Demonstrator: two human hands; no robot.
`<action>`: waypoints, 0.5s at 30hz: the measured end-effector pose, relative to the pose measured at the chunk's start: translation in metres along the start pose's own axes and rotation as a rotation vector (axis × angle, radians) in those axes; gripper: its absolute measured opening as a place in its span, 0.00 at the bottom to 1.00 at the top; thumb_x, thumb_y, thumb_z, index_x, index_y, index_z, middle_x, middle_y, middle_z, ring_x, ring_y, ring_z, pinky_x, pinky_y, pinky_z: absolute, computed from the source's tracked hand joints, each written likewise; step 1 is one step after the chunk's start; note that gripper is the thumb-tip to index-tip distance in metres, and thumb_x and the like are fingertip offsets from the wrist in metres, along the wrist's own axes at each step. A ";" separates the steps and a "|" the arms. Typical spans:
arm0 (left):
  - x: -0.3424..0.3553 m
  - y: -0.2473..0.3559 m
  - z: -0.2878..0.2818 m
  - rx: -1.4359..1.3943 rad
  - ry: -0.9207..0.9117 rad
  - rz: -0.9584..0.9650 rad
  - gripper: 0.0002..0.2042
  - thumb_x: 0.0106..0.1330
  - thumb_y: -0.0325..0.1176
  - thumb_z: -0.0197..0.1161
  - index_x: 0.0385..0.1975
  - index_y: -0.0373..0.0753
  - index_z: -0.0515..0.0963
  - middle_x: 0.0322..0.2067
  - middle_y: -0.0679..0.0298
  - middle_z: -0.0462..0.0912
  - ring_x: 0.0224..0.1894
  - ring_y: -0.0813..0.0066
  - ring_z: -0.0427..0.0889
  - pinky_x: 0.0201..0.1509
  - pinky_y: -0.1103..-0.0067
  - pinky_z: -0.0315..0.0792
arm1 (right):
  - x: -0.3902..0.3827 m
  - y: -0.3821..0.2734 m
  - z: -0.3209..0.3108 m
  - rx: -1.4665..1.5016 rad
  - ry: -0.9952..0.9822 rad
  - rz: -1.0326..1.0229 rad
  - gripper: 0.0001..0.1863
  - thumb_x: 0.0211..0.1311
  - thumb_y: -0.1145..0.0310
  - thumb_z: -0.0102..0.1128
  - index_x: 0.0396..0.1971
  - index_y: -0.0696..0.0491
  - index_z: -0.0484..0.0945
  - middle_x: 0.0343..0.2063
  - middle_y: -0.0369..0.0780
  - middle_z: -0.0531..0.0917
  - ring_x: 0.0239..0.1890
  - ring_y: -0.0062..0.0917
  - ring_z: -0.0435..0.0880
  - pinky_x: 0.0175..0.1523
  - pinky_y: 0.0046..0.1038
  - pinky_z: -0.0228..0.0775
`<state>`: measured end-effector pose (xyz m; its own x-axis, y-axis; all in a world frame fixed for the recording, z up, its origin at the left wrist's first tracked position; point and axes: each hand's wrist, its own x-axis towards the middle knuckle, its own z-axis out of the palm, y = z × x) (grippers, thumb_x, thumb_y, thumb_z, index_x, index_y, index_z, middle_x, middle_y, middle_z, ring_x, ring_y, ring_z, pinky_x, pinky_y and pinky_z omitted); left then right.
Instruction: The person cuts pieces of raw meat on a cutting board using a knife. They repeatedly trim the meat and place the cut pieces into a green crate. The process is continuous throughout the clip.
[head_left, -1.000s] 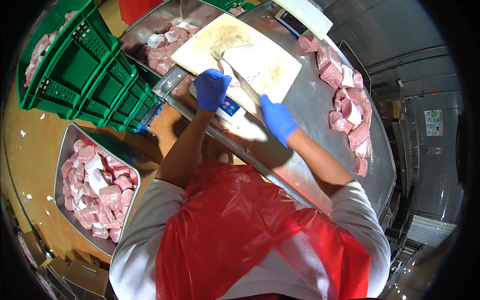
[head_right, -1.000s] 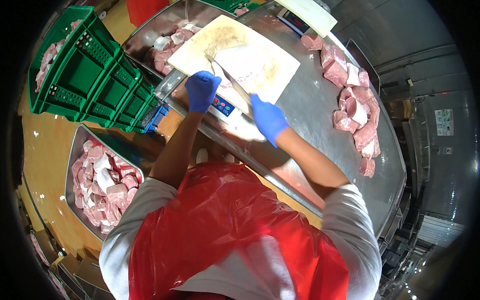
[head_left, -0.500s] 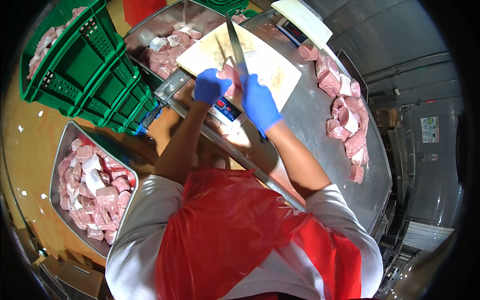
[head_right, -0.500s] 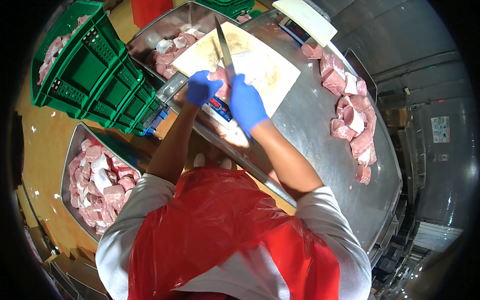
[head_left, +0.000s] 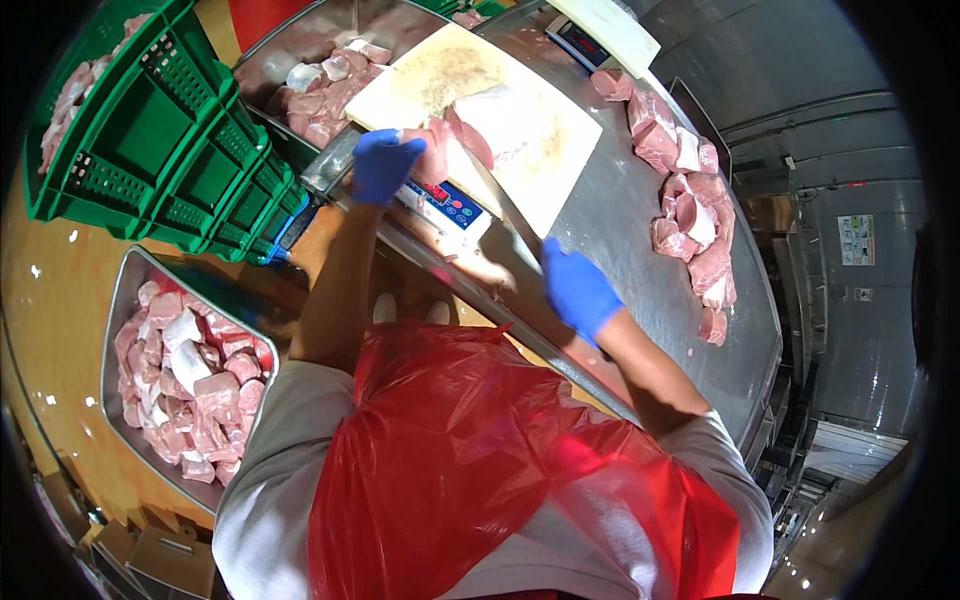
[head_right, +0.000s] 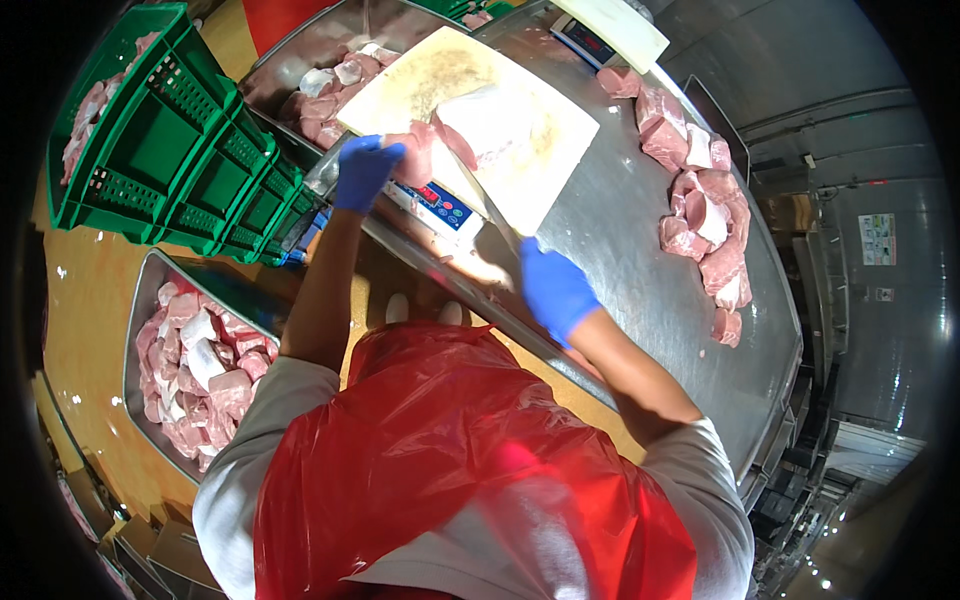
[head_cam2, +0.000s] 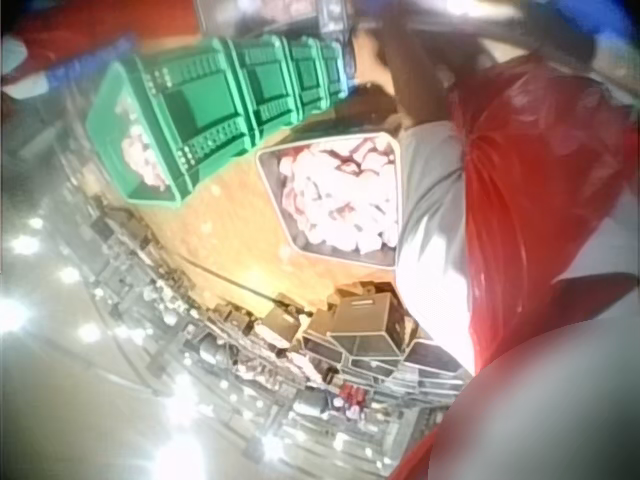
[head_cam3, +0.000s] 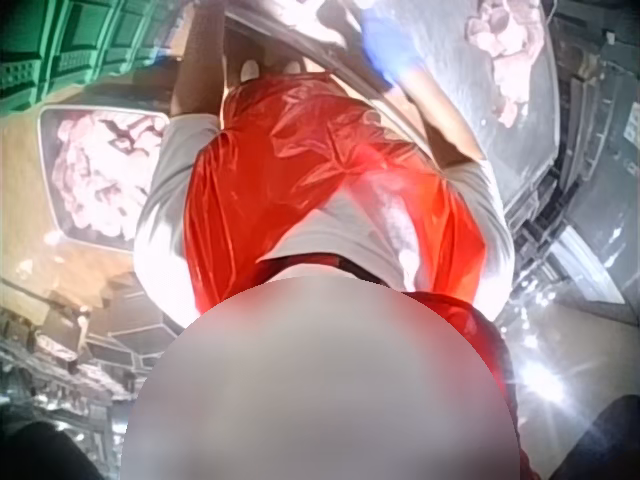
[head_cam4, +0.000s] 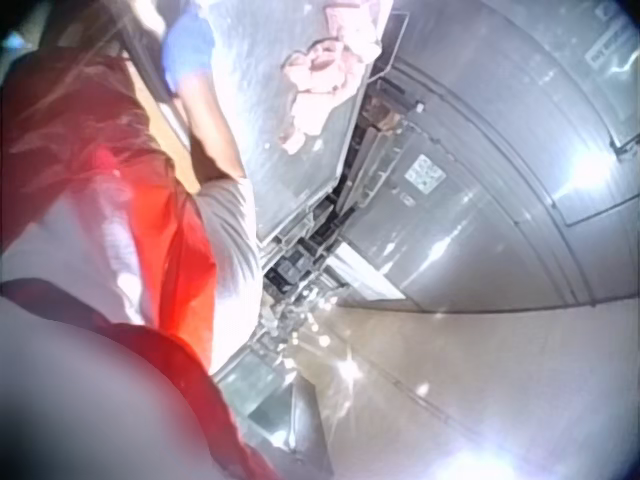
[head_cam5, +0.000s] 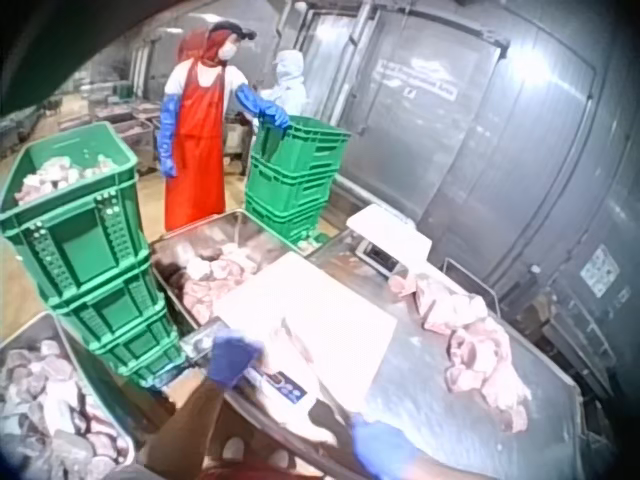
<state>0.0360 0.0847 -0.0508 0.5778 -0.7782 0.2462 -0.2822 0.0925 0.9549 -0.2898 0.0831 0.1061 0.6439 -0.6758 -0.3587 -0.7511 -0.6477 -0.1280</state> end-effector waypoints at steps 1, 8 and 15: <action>-0.003 0.006 -0.011 -0.290 -0.079 -0.186 0.14 0.58 0.45 0.68 0.24 0.39 0.83 0.22 0.66 0.81 0.24 0.72 0.79 0.31 0.72 0.72 | -0.019 0.008 -0.011 0.002 -0.018 0.002 0.13 0.68 0.71 0.53 0.47 0.61 0.67 0.24 0.61 0.80 0.30 0.60 0.81 0.36 0.54 0.73; 0.010 0.101 -0.058 -0.201 -0.349 -0.358 0.07 0.59 0.34 0.66 0.28 0.37 0.84 0.24 0.71 0.79 0.27 0.83 0.73 0.31 0.81 0.68 | -0.049 0.022 -0.001 0.204 0.253 -0.069 0.11 0.71 0.67 0.53 0.46 0.57 0.67 0.19 0.59 0.79 0.26 0.58 0.81 0.32 0.54 0.71; -0.009 0.089 -0.055 -0.141 -0.420 -0.419 0.08 0.59 0.27 0.65 0.36 0.35 0.86 0.28 0.73 0.81 0.28 0.85 0.75 0.33 0.84 0.70 | 0.060 -0.046 0.008 0.764 0.170 -0.107 0.20 0.66 0.59 0.58 0.50 0.56 0.73 0.25 0.51 0.83 0.30 0.49 0.85 0.36 0.44 0.75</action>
<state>0.0478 0.1336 0.0410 0.2579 -0.9420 -0.2147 0.0243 -0.2159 0.9761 -0.2176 0.0753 0.0830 0.6851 -0.7083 -0.1701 -0.5362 -0.3324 -0.7758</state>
